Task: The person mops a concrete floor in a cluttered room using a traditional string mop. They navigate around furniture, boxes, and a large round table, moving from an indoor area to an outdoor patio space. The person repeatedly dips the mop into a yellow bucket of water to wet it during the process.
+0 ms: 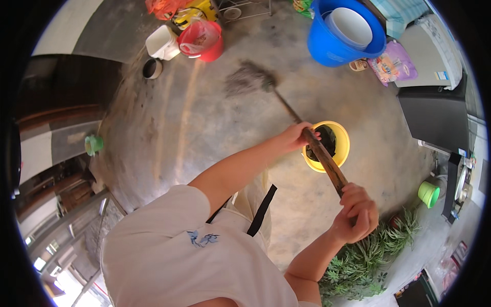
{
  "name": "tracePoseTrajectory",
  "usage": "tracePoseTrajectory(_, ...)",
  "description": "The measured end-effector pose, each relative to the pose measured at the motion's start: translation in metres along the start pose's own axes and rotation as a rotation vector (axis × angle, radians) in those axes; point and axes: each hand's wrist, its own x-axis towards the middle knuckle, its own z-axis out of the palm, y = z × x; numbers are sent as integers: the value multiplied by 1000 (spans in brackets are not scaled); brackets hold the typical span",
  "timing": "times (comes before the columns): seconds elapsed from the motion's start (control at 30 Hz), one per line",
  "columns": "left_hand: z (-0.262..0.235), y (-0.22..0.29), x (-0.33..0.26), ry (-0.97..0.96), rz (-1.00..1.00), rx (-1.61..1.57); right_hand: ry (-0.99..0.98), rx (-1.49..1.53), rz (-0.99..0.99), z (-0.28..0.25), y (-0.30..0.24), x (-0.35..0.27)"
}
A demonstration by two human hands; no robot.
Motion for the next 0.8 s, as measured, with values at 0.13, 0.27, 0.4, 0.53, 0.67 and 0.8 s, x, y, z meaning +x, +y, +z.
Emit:
tracePoseTrajectory(0.13, -6, -4, 23, 37, -2, 54, -115, -244, -104, 32, 9, -39)
tracePoseTrajectory(0.27, -69, 11, 20, -45, -25, 109, -473, -350, -230, 95, 21, -75)
tracePoseTrajectory(0.4, -106, 37, -60, -58, 107, 14, -597, -237, -269, 158, 4, -117)
tracePoseTrajectory(0.53, -151, 73, -158, 111, 240, -28, -646, -91, -275, 204, -8, -185)
tracePoseTrajectory(0.67, -239, 100, -227, 104, 450, -99, -779, 51, -244, 250, -23, -250)
tracePoseTrajectory(0.8, -318, 101, -321, 176, 600, -313, -1023, 191, -123, 281, -34, -304)
